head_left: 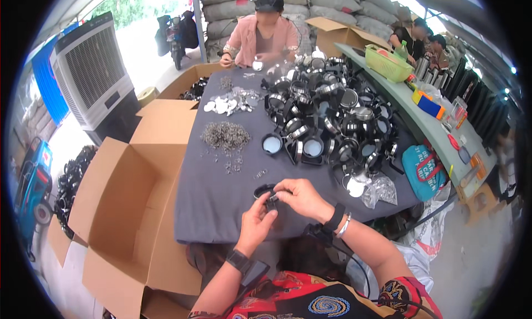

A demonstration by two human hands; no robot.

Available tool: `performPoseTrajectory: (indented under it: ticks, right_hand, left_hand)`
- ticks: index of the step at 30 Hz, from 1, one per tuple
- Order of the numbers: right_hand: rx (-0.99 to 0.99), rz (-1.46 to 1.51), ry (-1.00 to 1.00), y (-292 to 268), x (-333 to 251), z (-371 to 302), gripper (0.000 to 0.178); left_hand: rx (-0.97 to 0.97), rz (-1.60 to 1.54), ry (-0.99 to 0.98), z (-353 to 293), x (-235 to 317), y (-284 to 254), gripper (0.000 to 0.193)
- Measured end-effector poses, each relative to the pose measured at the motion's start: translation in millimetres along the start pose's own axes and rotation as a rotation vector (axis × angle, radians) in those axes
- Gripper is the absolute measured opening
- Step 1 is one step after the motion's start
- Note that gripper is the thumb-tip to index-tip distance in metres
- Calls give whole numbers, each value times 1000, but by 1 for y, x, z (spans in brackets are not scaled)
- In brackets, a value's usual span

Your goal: Assembling and sorting small black plastic components for manufacturing.

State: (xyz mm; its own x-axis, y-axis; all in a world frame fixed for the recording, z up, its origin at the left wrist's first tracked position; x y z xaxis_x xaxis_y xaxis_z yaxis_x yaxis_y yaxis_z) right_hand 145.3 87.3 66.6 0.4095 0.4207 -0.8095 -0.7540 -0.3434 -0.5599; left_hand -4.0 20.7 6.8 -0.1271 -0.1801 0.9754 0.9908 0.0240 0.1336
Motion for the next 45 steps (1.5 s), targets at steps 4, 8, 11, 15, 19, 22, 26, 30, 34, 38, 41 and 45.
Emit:
performPoseTrajectory:
  ticks: [4, 8, 11, 15, 19, 22, 26, 30, 34, 38, 41, 45]
  right_hand:
    - [113, 116, -24, -13, -20, -11, 16]
    - [479, -85, -457, -68, -104, -18, 20]
    - [707, -318, -736, -90, -142, -30, 30]
    - [636, -206, -766, -209, -17, -169, 27]
    - [602, -22, -815, -136, -37, -127, 24]
    - [617, -1, -870, -163, -31, -124, 23]
    - [631, 52, -943, -201, -11, -157, 20]
    - [614, 97, -1011, -210, -7, -178, 19]
    - [588, 88, -1037, -224, -45, -157, 18]
    - [530, -27, -1025, -270, -103, -167, 17]
    - [521, -53, -1049, -264, -124, -183, 17]
    - [552, 13, -1067, -235, -148, -147, 18]
  left_hand:
    - [-20, 16, -25, -3, 2, 2, 49]
    - [34, 5, -10, -7, -4, -4, 48]
    - [27, 76, 29, -3, -12, -7, 47]
    - [-59, 43, 73, 7, 6, 9, 47]
    - [9, 136, 85, -2, -3, -5, 48]
    - [-28, 164, 33, -1, -1, -3, 48]
    - [-28, 173, 46, -5, 3, 2, 48]
    - [-16, 165, 44, -7, 2, 0, 49]
    - [-37, 46, 0, -3, -2, 6, 49]
    - [2, 67, 28, -3, 7, 4, 48]
    - [18, 60, -41, -8, 1, -5, 46]
    - [6, 81, -17, -2, 5, 4, 47]
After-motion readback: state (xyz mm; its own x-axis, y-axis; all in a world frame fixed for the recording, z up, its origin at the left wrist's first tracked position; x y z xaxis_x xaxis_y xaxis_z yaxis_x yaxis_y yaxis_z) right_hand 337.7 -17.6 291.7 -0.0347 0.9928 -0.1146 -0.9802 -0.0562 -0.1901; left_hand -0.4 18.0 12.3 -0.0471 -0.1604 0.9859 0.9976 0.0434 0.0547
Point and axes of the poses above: each hand's wrist, its own z-axis towards the middle knuckle, its own y-axis out of the palm, x = y × z, the point moved 2 cm from there along z, towards the middle knuckle, and after that the axes turned 4 degrees about -z, right-handed, at the moved point
